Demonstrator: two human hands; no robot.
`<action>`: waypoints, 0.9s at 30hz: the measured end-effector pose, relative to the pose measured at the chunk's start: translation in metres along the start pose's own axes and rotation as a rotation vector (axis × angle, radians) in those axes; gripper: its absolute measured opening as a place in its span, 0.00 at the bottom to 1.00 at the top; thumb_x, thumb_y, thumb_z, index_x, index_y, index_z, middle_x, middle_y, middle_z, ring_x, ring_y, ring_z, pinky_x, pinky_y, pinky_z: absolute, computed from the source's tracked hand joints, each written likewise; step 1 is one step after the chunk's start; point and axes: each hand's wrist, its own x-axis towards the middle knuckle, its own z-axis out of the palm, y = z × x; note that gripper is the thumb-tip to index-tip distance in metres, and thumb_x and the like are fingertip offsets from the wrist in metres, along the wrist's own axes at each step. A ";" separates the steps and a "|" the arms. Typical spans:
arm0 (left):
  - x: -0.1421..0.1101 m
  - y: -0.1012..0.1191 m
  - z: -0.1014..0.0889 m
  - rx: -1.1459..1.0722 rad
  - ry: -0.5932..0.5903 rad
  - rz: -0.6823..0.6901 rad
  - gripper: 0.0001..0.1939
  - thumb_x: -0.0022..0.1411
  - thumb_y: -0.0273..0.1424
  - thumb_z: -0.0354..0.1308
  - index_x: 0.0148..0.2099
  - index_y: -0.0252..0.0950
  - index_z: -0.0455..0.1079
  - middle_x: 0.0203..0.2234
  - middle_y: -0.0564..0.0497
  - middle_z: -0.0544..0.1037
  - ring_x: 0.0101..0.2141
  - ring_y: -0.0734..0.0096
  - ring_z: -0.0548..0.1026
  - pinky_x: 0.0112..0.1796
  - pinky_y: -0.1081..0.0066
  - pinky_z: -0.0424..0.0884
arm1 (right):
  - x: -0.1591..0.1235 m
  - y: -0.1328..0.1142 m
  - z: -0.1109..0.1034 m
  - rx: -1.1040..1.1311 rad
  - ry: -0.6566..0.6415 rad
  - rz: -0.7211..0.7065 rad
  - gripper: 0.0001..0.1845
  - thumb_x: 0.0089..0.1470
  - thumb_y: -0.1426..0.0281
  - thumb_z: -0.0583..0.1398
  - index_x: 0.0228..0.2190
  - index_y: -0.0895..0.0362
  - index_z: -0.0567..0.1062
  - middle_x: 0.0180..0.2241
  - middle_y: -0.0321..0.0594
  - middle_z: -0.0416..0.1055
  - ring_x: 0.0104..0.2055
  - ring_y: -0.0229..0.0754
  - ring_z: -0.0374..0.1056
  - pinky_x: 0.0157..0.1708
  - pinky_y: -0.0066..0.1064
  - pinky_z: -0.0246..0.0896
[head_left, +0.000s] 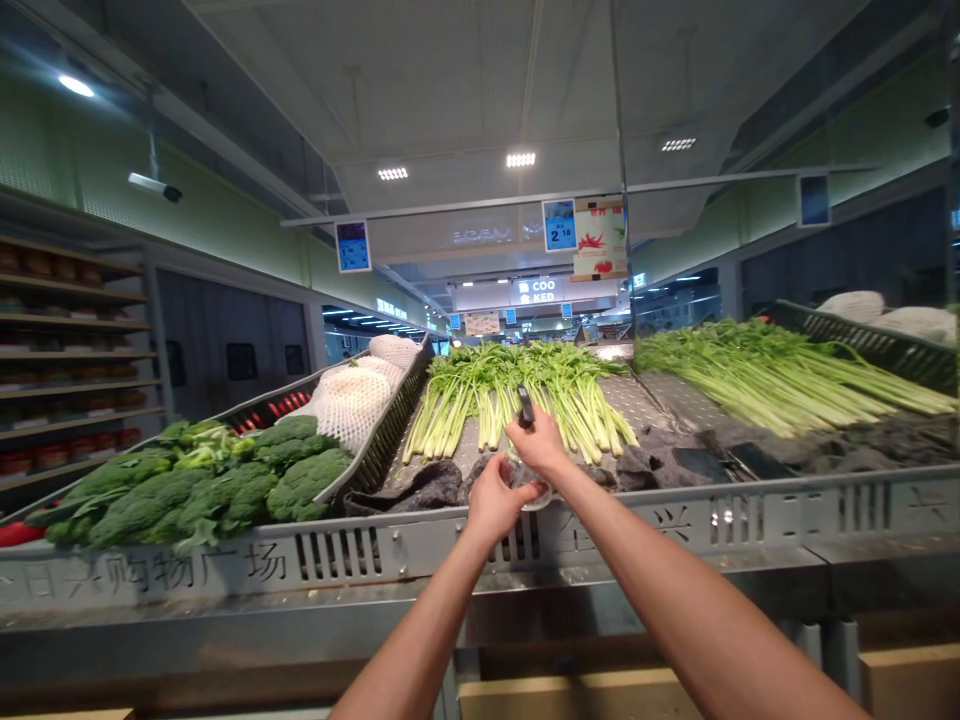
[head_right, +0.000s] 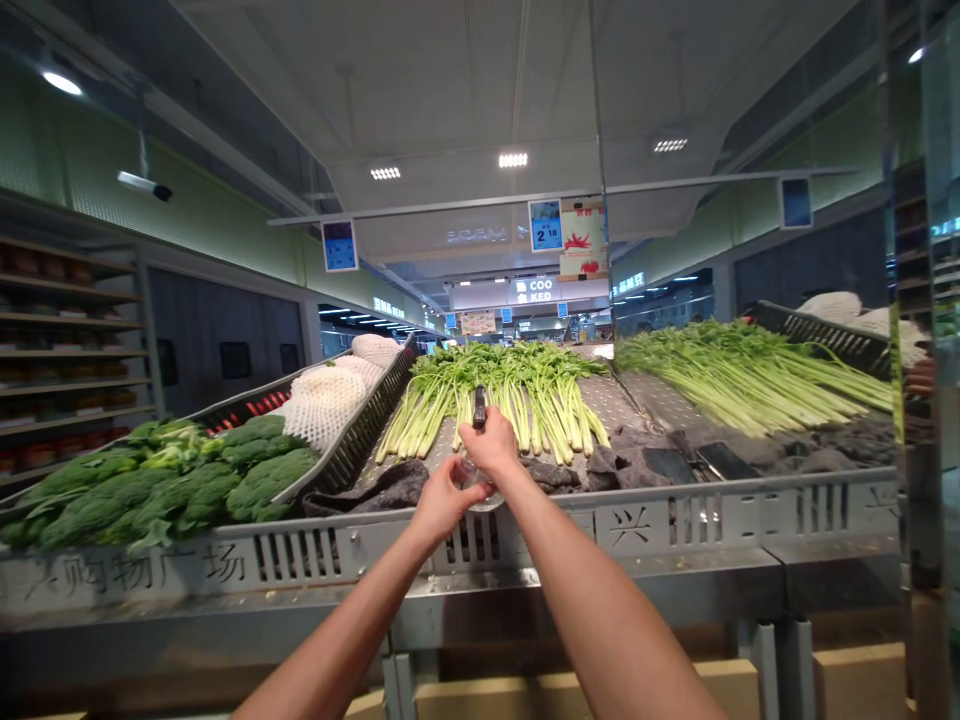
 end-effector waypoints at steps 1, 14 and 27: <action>0.000 -0.002 0.000 0.016 -0.008 -0.011 0.20 0.36 0.41 0.60 0.30 0.35 0.61 0.23 0.54 0.67 0.25 0.74 0.65 0.26 0.76 0.58 | -0.001 0.001 0.002 0.004 -0.010 0.018 0.09 0.37 0.65 0.53 0.23 0.57 0.65 0.19 0.34 0.63 0.21 0.34 0.57 0.21 0.24 0.49; -0.004 0.003 -0.045 0.129 0.118 0.029 0.23 0.36 0.43 0.59 0.34 0.35 0.62 0.28 0.51 0.70 0.29 0.70 0.68 0.29 0.74 0.60 | -0.004 -0.037 0.019 0.198 -0.043 -0.141 0.10 0.39 0.65 0.52 0.27 0.56 0.64 0.21 0.31 0.63 0.21 0.32 0.56 0.21 0.23 0.48; -0.002 -0.010 -0.042 0.110 0.084 -0.059 0.19 0.37 0.41 0.59 0.31 0.35 0.62 0.25 0.52 0.69 0.28 0.70 0.68 0.29 0.74 0.60 | -0.003 -0.027 0.038 0.145 -0.111 -0.103 0.08 0.37 0.67 0.53 0.25 0.57 0.64 0.18 0.31 0.61 0.20 0.32 0.55 0.20 0.23 0.46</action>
